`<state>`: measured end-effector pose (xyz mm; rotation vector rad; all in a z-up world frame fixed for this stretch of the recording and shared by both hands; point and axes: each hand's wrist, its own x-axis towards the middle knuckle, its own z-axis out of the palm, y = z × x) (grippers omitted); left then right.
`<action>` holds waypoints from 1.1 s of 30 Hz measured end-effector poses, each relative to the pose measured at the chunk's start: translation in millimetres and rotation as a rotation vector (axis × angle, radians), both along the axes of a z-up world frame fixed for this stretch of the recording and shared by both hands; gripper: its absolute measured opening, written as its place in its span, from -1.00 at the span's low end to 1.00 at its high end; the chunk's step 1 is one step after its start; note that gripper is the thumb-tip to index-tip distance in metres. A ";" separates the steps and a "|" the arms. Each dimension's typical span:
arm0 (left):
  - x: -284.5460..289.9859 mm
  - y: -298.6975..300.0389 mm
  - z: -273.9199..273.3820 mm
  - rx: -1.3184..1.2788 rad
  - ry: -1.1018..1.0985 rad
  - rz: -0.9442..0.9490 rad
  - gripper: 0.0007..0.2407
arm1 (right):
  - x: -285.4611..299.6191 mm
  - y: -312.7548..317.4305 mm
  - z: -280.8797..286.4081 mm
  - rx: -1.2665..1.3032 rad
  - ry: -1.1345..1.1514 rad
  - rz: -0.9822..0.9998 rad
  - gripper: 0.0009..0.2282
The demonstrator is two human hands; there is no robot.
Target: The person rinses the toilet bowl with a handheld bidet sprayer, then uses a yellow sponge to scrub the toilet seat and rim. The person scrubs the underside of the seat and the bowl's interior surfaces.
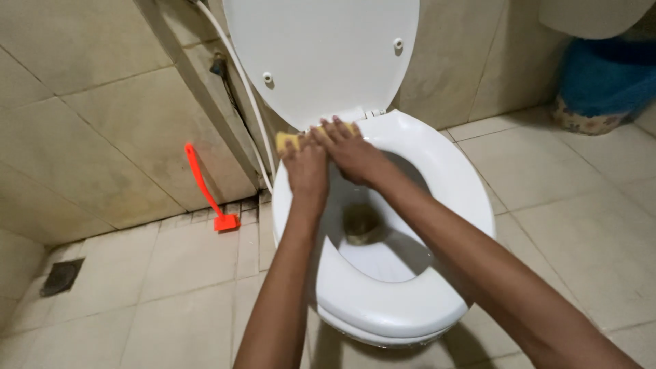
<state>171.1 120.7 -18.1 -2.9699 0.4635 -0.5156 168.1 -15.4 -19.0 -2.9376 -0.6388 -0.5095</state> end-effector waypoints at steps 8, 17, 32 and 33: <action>2.5 -2.8 -2.1 -0.189 -0.051 -0.013 -0.51 | -21.0 -9.6 13.8 0.058 0.012 0.018 -0.27; 8.7 -133.9 -36.5 -0.263 -0.090 -0.264 -0.56 | -43.6 -137.6 19.3 -0.109 0.089 -0.163 -0.25; -107.9 -154.5 8.9 -0.225 0.133 -0.511 -0.71 | -173.1 -159.3 59.7 -0.156 0.272 -0.251 -0.39; -110.4 -155.7 11.7 -0.192 0.171 -0.455 -0.74 | -175.5 -154.9 60.2 -0.096 0.267 -0.286 -0.43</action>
